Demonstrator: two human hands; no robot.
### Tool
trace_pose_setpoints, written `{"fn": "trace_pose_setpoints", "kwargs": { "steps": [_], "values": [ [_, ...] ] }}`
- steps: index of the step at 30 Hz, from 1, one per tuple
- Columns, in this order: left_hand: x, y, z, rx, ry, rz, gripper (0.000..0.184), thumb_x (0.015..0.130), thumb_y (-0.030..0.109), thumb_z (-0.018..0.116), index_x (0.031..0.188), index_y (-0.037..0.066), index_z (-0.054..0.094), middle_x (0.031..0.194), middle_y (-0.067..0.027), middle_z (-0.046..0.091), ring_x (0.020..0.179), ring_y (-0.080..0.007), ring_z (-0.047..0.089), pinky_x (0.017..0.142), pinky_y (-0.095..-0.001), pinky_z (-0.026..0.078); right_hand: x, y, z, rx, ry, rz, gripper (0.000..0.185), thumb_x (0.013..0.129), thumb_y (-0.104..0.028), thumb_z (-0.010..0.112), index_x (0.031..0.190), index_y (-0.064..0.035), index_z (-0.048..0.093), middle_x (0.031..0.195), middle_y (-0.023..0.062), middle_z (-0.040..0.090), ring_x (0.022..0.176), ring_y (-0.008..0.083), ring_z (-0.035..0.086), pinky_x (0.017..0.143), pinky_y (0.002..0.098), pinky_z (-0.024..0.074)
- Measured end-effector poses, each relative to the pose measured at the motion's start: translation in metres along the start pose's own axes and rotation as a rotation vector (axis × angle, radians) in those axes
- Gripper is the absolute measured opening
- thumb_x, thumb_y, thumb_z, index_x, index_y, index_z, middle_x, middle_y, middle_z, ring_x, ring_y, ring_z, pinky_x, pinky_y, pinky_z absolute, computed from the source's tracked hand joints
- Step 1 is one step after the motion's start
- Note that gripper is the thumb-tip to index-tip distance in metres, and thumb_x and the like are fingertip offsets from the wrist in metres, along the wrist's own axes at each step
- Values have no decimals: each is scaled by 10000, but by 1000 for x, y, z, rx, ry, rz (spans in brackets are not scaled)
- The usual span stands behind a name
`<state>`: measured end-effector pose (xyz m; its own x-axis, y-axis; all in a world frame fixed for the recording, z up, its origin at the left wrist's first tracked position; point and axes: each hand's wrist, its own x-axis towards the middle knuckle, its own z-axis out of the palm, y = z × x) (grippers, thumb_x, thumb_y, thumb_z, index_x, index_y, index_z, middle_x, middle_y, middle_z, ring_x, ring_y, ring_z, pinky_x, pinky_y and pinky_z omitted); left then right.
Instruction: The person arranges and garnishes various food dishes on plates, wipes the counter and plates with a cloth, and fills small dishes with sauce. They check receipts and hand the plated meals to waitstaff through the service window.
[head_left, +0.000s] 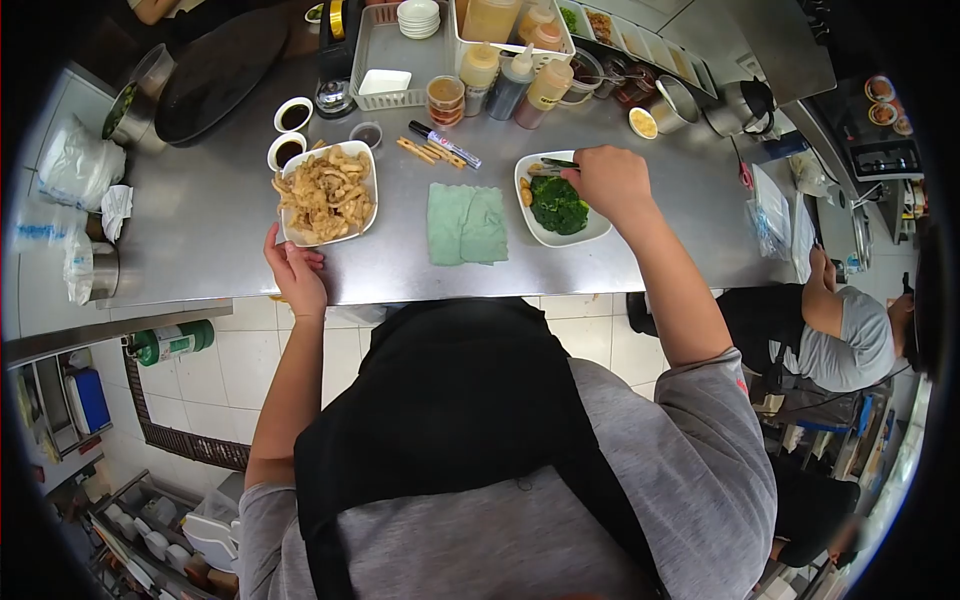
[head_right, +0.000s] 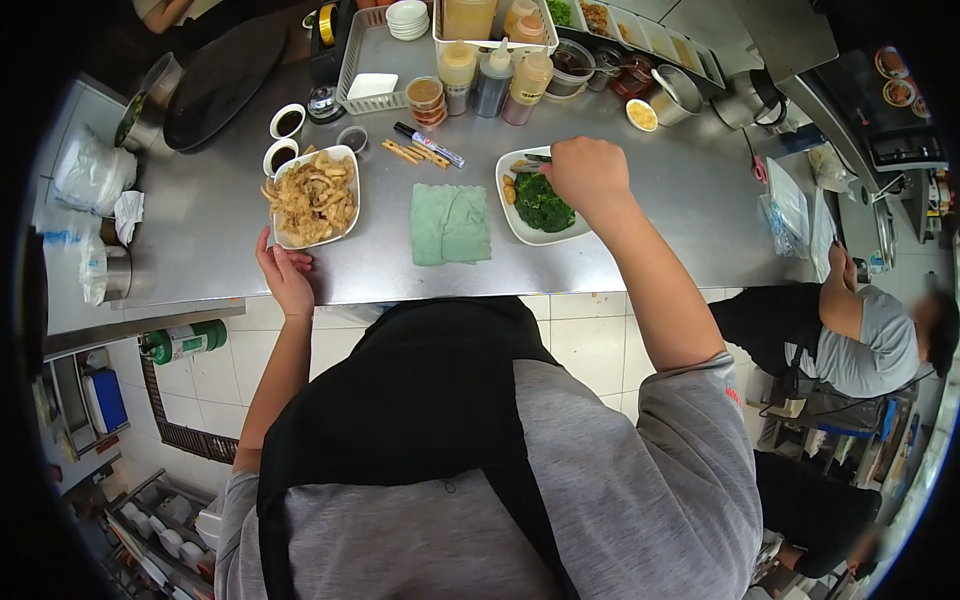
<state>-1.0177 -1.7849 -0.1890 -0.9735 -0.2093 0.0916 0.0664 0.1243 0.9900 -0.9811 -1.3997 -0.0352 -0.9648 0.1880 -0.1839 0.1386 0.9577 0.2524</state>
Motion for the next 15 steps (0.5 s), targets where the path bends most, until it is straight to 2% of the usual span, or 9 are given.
{"fn": "trace_pose_setpoints", "kwargs": {
  "steps": [7,12,15],
  "values": [
    [1,-3,0,6,-9,15,350,996,195,345,1321,64,352,856,-41,458,615,-92,520,559,-219,444,2,4,5,-27,51,-73,253,828,-356,618,826,-117,700,788,81,680,750,270,670,648,379,533],
    [1,-6,-1,30,-19,17,351,997,197,343,1319,59,351,863,-43,459,621,-90,523,561,-220,447,-43,34,-26,176,261,19,213,813,-370,631,805,-165,686,704,64,649,653,253,635,551,396,482],
    [2,-10,-2,28,-25,6,353,998,201,341,1318,52,349,865,-43,458,627,-89,525,563,-220,449,-71,46,-17,224,271,69,201,805,-360,641,796,-161,669,657,43,625,606,249,613,516,390,456]
  ]
}}
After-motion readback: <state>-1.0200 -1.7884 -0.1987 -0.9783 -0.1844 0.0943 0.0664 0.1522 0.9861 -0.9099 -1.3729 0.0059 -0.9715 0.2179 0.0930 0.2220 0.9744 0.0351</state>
